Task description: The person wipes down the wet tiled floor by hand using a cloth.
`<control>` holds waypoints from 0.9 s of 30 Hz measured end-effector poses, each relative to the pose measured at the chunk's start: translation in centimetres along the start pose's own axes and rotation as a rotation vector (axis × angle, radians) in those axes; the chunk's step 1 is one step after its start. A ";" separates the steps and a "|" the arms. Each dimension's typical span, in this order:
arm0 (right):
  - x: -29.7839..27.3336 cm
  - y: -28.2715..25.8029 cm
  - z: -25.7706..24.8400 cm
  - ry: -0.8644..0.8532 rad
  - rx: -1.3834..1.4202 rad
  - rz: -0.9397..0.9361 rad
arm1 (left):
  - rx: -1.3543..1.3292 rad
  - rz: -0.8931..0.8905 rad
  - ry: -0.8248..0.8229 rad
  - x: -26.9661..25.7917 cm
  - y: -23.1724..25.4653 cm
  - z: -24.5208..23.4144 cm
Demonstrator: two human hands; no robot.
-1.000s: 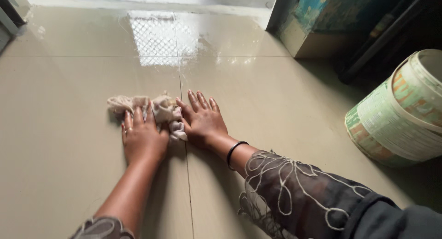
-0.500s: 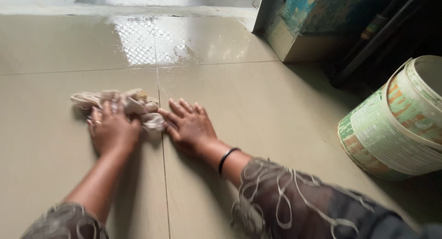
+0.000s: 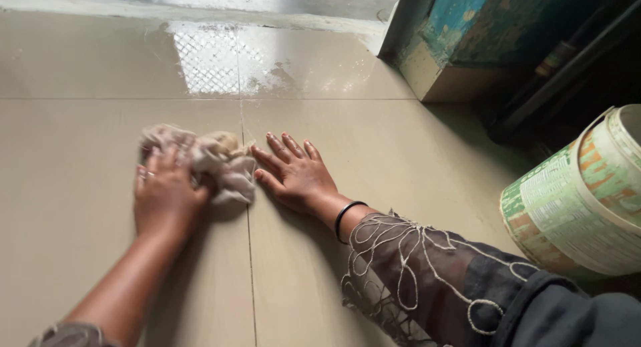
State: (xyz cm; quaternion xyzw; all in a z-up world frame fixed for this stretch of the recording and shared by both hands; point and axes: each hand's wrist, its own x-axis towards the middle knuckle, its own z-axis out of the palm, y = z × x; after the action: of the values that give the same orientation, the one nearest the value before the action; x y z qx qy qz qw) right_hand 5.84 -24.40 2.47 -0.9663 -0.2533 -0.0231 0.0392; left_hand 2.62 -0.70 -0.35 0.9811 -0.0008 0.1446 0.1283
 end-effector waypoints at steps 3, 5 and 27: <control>-0.2 -0.4 -0.9 -0.038 0.029 0.036 | 0.042 -0.120 0.044 1.0 -1.6 -0.3; -0.3 -0.6 -1.1 -0.034 0.026 0.030 | 0.126 -0.060 0.049 1.3 -1.6 -0.1; 0.0 0.2 -0.3 0.048 0.065 0.070 | -0.097 -0.076 -0.069 0.4 4.7 -0.2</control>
State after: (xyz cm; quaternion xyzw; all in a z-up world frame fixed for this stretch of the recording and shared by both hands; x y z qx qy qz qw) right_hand 5.90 -24.60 2.75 -0.9720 -0.2189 -0.0364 0.0774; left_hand 2.79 -5.13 1.16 0.9774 0.0248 0.1057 0.1811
